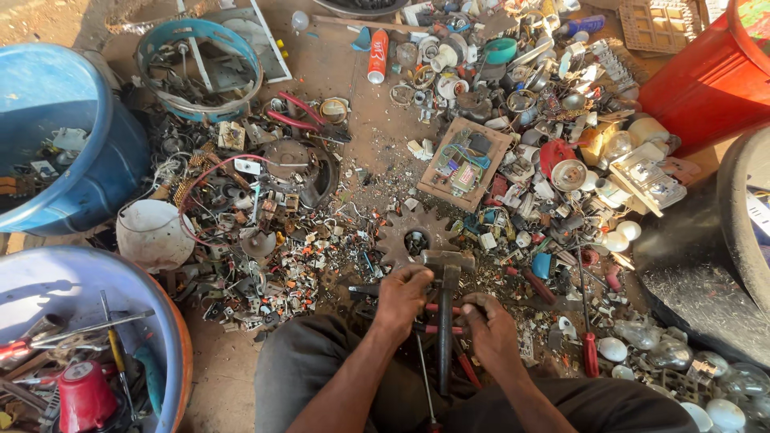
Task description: The person sits on the ground surrounded by electronic waste and uses a hammer and screwdriver to break apart small electronic components. They repeatedly strike the items against a metal gear to separate parts and place the resulting debris into a nearby basin.
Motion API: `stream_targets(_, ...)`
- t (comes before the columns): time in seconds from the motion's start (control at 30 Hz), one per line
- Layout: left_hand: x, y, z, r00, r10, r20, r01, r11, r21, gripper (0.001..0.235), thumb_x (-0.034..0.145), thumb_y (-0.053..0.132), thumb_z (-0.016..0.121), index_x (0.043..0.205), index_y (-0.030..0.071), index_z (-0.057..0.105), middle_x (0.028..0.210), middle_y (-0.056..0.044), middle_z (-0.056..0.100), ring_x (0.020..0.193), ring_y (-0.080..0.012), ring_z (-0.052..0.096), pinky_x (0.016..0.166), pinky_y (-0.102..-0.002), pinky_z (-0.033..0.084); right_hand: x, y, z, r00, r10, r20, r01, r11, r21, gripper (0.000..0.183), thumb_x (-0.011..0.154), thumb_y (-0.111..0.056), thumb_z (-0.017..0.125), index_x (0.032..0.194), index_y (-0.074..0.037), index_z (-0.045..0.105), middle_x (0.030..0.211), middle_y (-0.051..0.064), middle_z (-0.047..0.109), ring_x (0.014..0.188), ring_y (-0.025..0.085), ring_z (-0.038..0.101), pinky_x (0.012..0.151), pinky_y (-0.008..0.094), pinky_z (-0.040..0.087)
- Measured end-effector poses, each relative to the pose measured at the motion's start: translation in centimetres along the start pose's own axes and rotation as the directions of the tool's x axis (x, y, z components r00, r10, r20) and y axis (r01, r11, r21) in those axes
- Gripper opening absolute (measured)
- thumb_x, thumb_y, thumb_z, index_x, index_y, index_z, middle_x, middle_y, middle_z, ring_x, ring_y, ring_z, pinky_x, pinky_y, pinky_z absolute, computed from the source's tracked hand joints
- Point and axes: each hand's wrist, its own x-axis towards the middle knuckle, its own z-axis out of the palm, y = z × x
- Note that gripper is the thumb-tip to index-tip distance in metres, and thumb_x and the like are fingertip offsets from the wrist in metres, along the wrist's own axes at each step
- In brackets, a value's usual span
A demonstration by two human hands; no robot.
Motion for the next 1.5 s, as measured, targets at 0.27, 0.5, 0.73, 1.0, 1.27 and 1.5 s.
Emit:
stream_targets(0.27,5.0,-0.3,-2.2,0.831,0.268,-0.488,-0.086,0.928,0.363,0.021,0.090,0.018,0.077,0.102,0.001,0.080,0.103,-0.009,0.058,0.090,-0.0229,0.059,0.081,-0.042,0.052,2.0,-1.5,2.0,0.954,0.241,0.179,-0.162,0.914,-0.371,0.043,0.093,-0.036,0.072,0.119,-0.002,0.068,0.103,0.020,0.075,0.096,0.027,0.073,0.094,0.040,0.052)
stream_targets(0.5,5.5,-0.4,-2.5,0.789,0.273,-0.550,0.055,0.861,0.506,0.027,0.089,0.026,0.078,0.108,0.007,0.080,0.118,-0.013,0.053,0.103,-0.0311,0.062,0.098,-0.049,0.053,2.0,-2.5,1.7,0.910,0.300,0.286,-0.369,0.900,0.233,0.038,0.094,-0.013,0.065,0.124,0.006,0.052,0.087,0.026,0.070,0.052,0.024,0.067,0.049,0.039,0.059)
stream_targets(0.73,6.1,-1.4,-3.0,0.818,0.259,-0.514,-0.082,0.936,0.342,0.023,0.089,0.020,0.075,0.101,0.000,0.078,0.102,-0.018,0.071,0.087,-0.0266,0.066,0.081,-0.043,0.055,0.6,-4.3,2.8,0.849,-0.528,0.024,0.502,0.791,-0.350,0.059,0.096,-0.021,0.066,0.145,0.004,0.046,0.101,0.023,0.074,0.072,0.026,0.075,0.054,0.037,0.062)
stream_targets(1.0,6.6,-1.9,-3.7,0.544,0.752,-0.372,-0.376,0.615,0.693,0.018,0.083,0.013,0.082,0.088,-0.004,0.084,0.084,-0.012,0.074,0.077,-0.0217,0.063,0.077,-0.042,0.050,2.8,-5.2,4.8,0.895,-0.422,0.141,0.425,0.715,-0.555,0.063,0.093,-0.021,0.069,0.147,0.002,0.047,0.094,0.024,0.074,0.067,0.033,0.074,0.052,0.043,0.059)
stream_targets(1.27,8.5,-4.1,-4.3,0.712,0.427,-0.557,-0.130,0.860,0.493,0.019,0.088,0.019,0.081,0.093,0.002,0.086,0.086,-0.009,0.065,0.075,-0.0201,0.061,0.074,-0.041,0.046,2.7,-4.1,4.6,0.877,-0.460,0.136,0.432,0.636,-0.639,0.060,0.093,-0.022,0.069,0.142,0.008,0.049,0.093,0.023,0.074,0.060,0.029,0.073,0.045,0.039,0.058)
stream_targets(1.5,7.2,-2.8,-3.5,0.833,0.057,-0.550,0.047,0.984,0.174,0.024,0.095,0.022,0.071,0.108,0.004,0.079,0.101,-0.028,0.070,0.077,-0.0307,0.061,0.078,-0.057,0.053,2.4,-4.0,4.4,0.827,-0.557,0.077,0.495,0.656,-0.570,0.062,0.092,-0.024,0.070,0.141,0.009,0.052,0.092,0.024,0.073,0.060,0.026,0.074,0.043,0.036,0.058)
